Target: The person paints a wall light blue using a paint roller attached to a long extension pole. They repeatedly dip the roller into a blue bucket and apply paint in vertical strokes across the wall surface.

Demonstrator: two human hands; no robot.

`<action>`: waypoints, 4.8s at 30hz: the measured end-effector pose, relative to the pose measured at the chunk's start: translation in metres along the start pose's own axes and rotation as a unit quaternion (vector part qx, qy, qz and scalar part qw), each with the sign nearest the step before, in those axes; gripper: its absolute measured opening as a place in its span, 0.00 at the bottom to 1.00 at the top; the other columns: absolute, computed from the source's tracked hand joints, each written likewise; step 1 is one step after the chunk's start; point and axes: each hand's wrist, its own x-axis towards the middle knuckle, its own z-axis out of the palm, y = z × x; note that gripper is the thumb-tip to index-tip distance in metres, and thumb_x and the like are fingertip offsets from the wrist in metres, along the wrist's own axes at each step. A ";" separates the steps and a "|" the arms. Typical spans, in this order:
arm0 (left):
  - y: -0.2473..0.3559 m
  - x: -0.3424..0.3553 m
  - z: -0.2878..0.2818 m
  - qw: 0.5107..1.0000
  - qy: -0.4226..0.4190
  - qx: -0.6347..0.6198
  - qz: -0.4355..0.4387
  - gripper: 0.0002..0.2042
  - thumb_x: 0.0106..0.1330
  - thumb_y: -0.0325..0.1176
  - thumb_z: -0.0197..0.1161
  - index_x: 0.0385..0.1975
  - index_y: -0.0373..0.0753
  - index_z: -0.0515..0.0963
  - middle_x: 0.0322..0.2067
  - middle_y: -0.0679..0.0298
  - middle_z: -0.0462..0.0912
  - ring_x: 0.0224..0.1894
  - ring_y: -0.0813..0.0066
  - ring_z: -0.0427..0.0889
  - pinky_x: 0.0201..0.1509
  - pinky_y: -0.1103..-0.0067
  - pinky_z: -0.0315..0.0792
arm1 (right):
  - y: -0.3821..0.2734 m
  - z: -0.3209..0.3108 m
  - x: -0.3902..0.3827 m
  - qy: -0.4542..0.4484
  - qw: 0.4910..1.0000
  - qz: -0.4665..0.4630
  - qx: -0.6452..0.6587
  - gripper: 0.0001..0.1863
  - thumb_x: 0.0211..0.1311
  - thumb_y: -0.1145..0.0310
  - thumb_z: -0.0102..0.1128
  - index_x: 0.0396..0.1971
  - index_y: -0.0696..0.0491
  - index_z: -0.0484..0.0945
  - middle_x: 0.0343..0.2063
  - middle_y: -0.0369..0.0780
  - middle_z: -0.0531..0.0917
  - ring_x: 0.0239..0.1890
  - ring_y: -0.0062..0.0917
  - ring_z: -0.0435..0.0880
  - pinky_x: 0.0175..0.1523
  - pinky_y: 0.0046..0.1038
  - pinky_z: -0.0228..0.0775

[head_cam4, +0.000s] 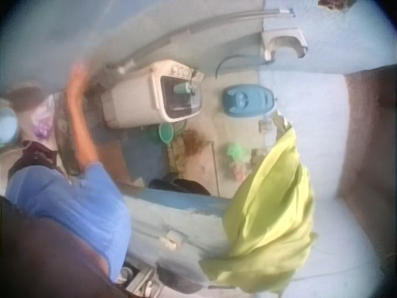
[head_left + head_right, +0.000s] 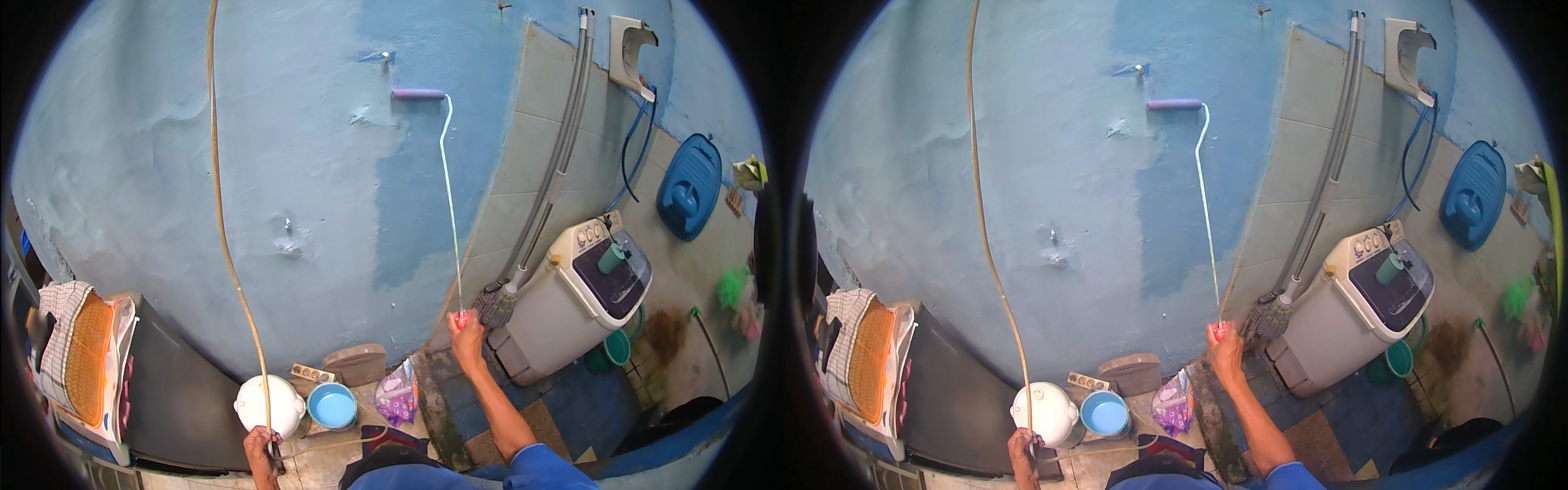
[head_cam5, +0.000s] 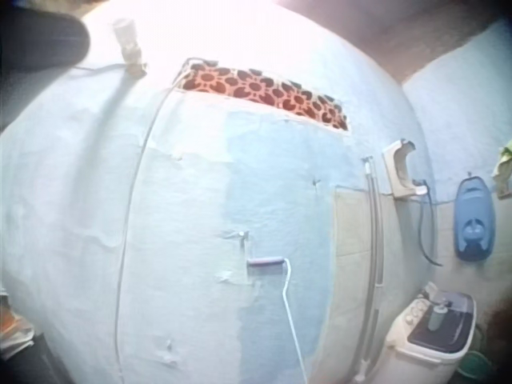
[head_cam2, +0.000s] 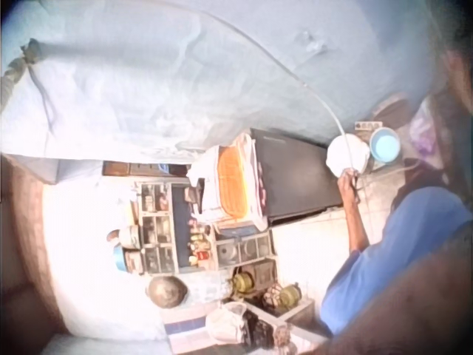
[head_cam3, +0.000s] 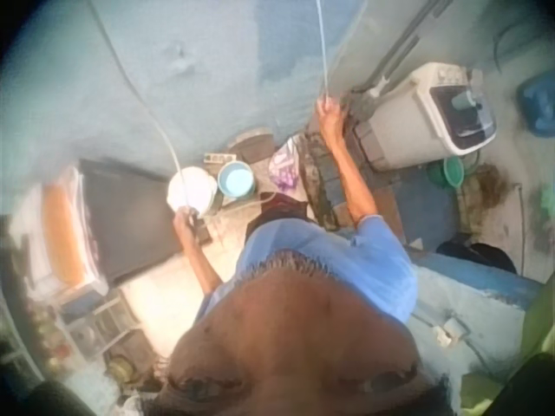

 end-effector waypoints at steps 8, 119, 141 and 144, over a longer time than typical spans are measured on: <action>0.007 0.006 -0.008 0.999 -0.021 0.030 -0.006 0.06 0.52 0.31 0.52 0.20 0.35 0.70 0.17 0.64 0.72 0.22 0.76 0.72 0.28 0.82 0.67 | -0.040 -0.005 0.026 -0.009 1.000 0.000 0.019 0.16 0.54 0.64 0.60 0.29 0.61 0.67 0.19 0.53 0.77 0.26 0.48 0.78 0.28 0.41 0.68; 0.041 -0.012 -0.025 0.996 0.004 0.086 0.001 0.13 0.54 0.42 0.58 0.21 0.39 0.68 0.19 0.67 0.69 0.26 0.75 0.71 0.35 0.80 0.68 | 0.165 0.041 -0.295 -0.248 0.947 0.187 -0.081 0.14 0.49 0.64 0.59 0.27 0.60 0.72 0.22 0.53 0.78 0.28 0.46 0.80 0.33 0.39 0.71; 0.032 -0.018 -0.046 0.996 0.006 0.093 -0.011 0.07 0.55 0.32 0.55 0.24 0.34 0.73 0.22 0.66 0.73 0.27 0.78 0.71 0.39 0.81 0.67 | 0.131 -0.066 -0.169 -0.552 0.793 -0.104 -0.236 0.13 0.46 0.65 0.61 0.27 0.59 0.73 0.21 0.53 0.77 0.28 0.48 0.77 0.32 0.40 0.68; 0.032 -0.017 -0.047 0.997 -0.008 0.080 -0.008 0.06 0.55 0.30 0.55 0.24 0.34 0.73 0.22 0.66 0.73 0.27 0.79 0.71 0.38 0.81 0.67 | 0.110 -0.053 -0.163 -0.568 0.768 -0.108 -0.275 0.14 0.47 0.64 0.60 0.30 0.58 0.73 0.24 0.52 0.78 0.30 0.48 0.77 0.36 0.41 0.69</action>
